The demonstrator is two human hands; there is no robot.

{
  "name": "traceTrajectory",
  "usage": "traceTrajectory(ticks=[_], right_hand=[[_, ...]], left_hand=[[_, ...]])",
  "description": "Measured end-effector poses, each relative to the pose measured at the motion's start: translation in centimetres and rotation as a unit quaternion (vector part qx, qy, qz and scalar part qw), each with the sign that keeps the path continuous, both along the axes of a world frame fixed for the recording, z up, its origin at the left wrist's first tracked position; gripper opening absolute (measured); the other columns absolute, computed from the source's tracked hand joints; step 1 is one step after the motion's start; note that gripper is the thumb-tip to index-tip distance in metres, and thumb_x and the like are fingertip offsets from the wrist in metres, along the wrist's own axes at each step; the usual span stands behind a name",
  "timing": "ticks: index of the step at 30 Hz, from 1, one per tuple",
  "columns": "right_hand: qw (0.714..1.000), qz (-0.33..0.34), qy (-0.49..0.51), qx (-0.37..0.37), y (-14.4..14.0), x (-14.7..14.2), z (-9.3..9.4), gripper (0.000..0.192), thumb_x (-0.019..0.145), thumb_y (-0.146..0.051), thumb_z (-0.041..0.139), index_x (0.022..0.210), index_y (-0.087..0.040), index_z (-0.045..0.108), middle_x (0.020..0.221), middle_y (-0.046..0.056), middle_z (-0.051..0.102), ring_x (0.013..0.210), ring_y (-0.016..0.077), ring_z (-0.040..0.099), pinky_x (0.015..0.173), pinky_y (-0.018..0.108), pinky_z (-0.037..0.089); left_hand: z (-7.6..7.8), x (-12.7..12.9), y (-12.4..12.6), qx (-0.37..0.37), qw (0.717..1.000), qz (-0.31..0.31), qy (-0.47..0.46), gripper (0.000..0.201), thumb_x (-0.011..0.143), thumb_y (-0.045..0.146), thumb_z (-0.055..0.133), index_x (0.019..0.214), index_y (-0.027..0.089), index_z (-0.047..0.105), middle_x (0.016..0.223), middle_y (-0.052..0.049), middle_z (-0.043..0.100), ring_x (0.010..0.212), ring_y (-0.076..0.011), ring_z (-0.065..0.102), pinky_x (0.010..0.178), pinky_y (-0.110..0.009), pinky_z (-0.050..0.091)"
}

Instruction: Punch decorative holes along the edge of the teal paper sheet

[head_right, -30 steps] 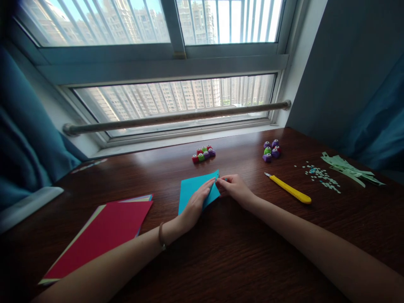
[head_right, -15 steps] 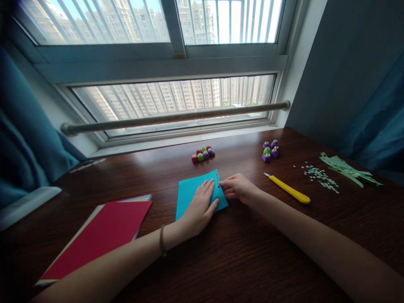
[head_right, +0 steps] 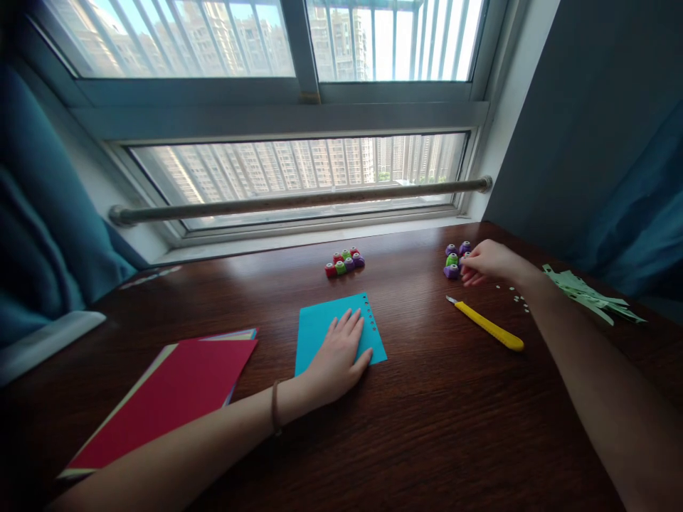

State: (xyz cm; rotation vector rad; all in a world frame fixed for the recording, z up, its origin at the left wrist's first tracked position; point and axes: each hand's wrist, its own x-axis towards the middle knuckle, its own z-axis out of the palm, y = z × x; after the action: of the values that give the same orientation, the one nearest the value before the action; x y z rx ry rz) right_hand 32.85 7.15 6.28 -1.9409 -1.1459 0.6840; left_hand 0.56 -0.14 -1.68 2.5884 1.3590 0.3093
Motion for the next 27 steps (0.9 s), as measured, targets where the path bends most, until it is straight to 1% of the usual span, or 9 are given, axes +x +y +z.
traceTrajectory(ticks=[1,6,10,15,18,21,23,24,27], right_hand=[[0.998,-0.012,-0.035,-0.058,0.2,1.7,0.4,0.028,0.078,-0.009,0.056,0.052,0.002,0.060,0.056,0.021,0.060,0.050,0.0179,0.061,0.058,0.038,0.047],[0.972,-0.038,-0.188,-0.137,0.5,7.1,1.7,0.022,0.076,-0.013,0.063,0.055,-0.006,0.064,0.061,0.014,0.062,0.060,0.0191,0.062,0.070,0.043,0.045],[0.946,-0.067,-0.278,-0.151,0.4,7.8,2.6,0.025,0.074,-0.015,0.066,0.050,-0.015,0.062,0.054,0.008,0.059,0.061,0.0216,0.060,0.073,0.044,0.044],[0.921,0.001,-0.370,-0.125,0.2,7.3,2.9,0.022,0.075,-0.024,0.063,0.054,-0.019,0.066,0.057,0.005,0.062,0.050,0.0181,0.055,0.056,0.033,0.041],[0.920,0.042,-0.379,-0.084,0.1,5.4,2.6,0.020,0.076,-0.028,0.062,0.059,-0.019,0.069,0.060,0.005,0.064,0.053,0.0186,0.056,0.053,0.031,0.039],[0.905,0.114,-0.411,-0.006,0.0,1.6,1.7,0.022,0.079,-0.030,0.057,0.064,-0.019,0.070,0.063,0.006,0.065,0.058,0.0202,0.057,0.054,0.030,0.037],[0.896,0.168,-0.411,0.023,0.0,-1.6,0.5,0.023,0.080,-0.030,0.054,0.068,-0.019,0.070,0.067,0.005,0.066,0.064,0.0209,0.059,0.057,0.030,0.038],[0.892,0.212,-0.394,0.067,0.1,-3.3,-0.3,0.021,0.081,-0.027,0.053,0.072,-0.017,0.070,0.072,0.007,0.067,0.069,0.0216,0.060,0.060,0.030,0.040],[0.880,0.298,-0.356,0.102,0.8,-8.2,-2.7,0.019,0.083,-0.026,0.051,0.087,-0.017,0.068,0.083,0.004,0.068,0.078,0.0175,0.062,0.072,0.025,0.045]], left_hand=[[0.0,0.0,0.0,0.002,1.000,-0.001,0.001,0.057,0.086,0.036,0.039,0.134,0.005,0.036,0.144,-0.015,0.026,0.135,-0.0307,0.015,0.110,-0.047,0.014],[0.0,0.0,0.0,0.006,1.000,-0.004,0.000,0.057,0.086,0.036,0.039,0.134,0.005,0.037,0.144,-0.016,0.027,0.134,-0.0301,0.017,0.110,-0.047,0.014],[0.1,0.0,0.0,0.003,1.000,-0.006,0.002,0.056,0.086,0.035,0.039,0.133,0.005,0.037,0.144,-0.016,0.026,0.134,-0.0305,0.016,0.109,-0.047,0.014],[0.0,0.0,0.0,0.007,1.000,-0.009,-0.001,0.056,0.087,0.036,0.038,0.134,0.006,0.037,0.144,-0.016,0.027,0.134,-0.0304,0.016,0.110,-0.047,0.014],[-0.2,0.0,0.0,0.009,1.000,-0.006,-0.002,0.056,0.087,0.036,0.037,0.134,0.005,0.037,0.144,-0.016,0.026,0.134,-0.0306,0.015,0.109,-0.048,0.014],[-0.3,0.0,0.0,0.011,1.000,-0.006,-0.007,0.056,0.087,0.037,0.037,0.133,0.004,0.037,0.144,-0.017,0.026,0.134,-0.0312,0.015,0.109,-0.048,0.014],[-0.3,-0.1,-0.1,0.015,1.000,-0.009,-0.010,0.056,0.087,0.037,0.037,0.133,0.004,0.038,0.143,-0.018,0.026,0.134,-0.0317,0.016,0.109,-0.048,0.014],[-0.3,-0.1,-0.1,0.017,1.000,-0.010,-0.012,0.056,0.087,0.037,0.037,0.132,0.004,0.038,0.143,-0.018,0.027,0.134,-0.0321,0.016,0.109,-0.049,0.014],[-0.2,-0.1,-0.2,0.018,1.000,-0.010,-0.017,0.055,0.087,0.037,0.037,0.132,0.005,0.038,0.143,-0.018,0.027,0.134,-0.0325,0.016,0.109,-0.049,0.015]])
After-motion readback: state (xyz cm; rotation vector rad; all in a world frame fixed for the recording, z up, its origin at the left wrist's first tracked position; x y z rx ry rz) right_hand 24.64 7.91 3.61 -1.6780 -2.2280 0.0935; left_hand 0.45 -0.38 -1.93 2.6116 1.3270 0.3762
